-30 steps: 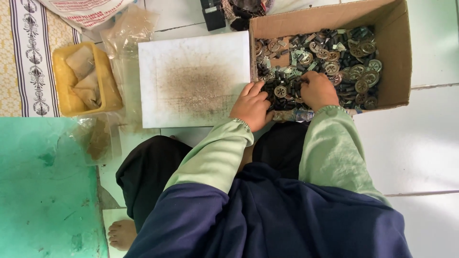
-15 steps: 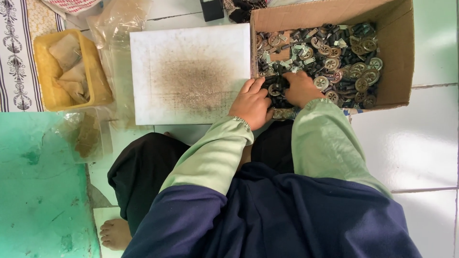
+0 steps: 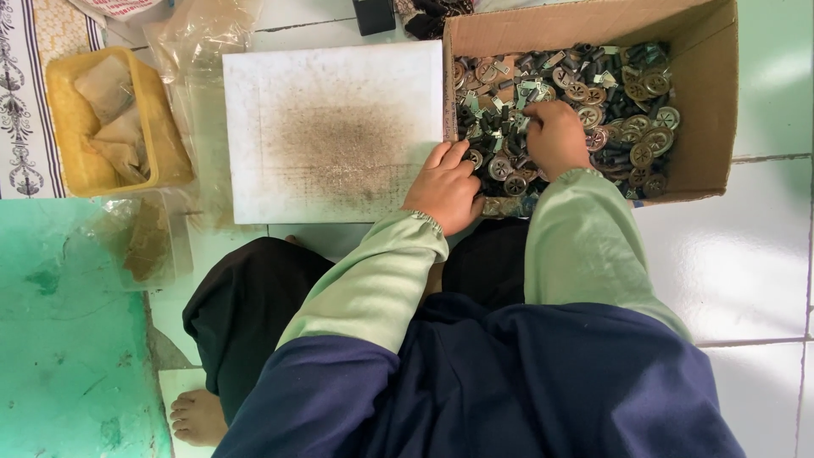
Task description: The person is picking small metal parts from a cardboard box and arranging them into a cluster on a white board.
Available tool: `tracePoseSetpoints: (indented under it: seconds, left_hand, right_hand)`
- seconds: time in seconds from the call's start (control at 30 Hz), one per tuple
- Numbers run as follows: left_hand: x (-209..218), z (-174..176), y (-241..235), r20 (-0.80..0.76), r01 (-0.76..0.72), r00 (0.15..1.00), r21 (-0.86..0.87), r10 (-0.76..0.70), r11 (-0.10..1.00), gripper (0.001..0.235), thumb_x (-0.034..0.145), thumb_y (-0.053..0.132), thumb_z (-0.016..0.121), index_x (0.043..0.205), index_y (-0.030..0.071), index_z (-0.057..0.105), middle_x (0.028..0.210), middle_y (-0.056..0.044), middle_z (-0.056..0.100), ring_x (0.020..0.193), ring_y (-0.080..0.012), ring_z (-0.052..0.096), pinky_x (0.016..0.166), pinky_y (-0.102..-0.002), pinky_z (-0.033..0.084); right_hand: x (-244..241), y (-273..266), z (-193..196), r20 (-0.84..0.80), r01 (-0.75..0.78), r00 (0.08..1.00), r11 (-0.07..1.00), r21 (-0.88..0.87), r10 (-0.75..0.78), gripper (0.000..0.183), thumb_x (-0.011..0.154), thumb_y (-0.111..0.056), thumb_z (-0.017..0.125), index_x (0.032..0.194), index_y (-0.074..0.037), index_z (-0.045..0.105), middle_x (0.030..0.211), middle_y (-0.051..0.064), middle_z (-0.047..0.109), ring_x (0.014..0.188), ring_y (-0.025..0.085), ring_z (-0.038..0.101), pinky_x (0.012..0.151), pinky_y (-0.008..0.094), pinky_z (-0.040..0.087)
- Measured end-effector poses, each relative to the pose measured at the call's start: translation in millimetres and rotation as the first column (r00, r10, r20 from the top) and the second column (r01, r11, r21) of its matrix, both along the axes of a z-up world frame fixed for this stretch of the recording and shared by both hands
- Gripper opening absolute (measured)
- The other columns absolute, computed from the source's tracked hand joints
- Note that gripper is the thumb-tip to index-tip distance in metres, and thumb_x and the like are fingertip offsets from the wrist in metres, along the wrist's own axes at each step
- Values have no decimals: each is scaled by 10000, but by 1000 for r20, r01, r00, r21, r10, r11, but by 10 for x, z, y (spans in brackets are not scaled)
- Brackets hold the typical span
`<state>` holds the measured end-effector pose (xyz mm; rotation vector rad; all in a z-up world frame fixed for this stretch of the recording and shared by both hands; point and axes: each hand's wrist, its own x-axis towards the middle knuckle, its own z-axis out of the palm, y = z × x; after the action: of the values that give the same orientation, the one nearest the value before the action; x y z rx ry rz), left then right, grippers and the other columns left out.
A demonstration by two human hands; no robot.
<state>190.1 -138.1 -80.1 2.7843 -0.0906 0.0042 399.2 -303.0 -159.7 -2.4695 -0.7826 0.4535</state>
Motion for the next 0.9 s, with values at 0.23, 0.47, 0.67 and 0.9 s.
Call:
tracePoseSetpoints:
  seconds: [0.23,0.47,0.67,0.9]
  left_hand:
    - [-16,-107,8,55,-1,998,4,1,1000,359,898,421,650,858,78,746,1031,-113,699,1430,-332,411,1236,-519,228]
    - [-22,122,34,57,18,998,8,-19,1000,313,894,385,666,837,99,779,1003,-95,723,1406,-363,456,1244,-519,230]
    - [-13,167,50,88,49,995,17,-51,999,261,880,340,699,812,113,808,950,-86,746,1358,-404,524,1242,-528,256]
    - [-22,-71,15,107,2,994,-26,1,1000,332,864,397,666,830,75,735,966,-117,687,1407,-336,434,1218,-518,252]
  right_hand:
    - [-260,311,653,40,-208,967,869,-450,252,471,785,-484,784,1227,-328,733,1341,39,553,1267,317,415,1011,485,411]
    - [174,-341,351,461,225,887,849,-478,25,349,817,-127,671,1127,-219,801,1308,198,584,1170,417,405,929,565,329]
    - [-98,233,1056,290,126,957,874,-469,18,519,772,-182,626,1286,-135,685,1410,204,496,1256,425,383,1027,619,310]
    - [-589,703,1225,-130,-388,921,838,-382,367,598,743,-564,823,1273,-319,693,1567,33,382,1440,340,264,1123,522,358]
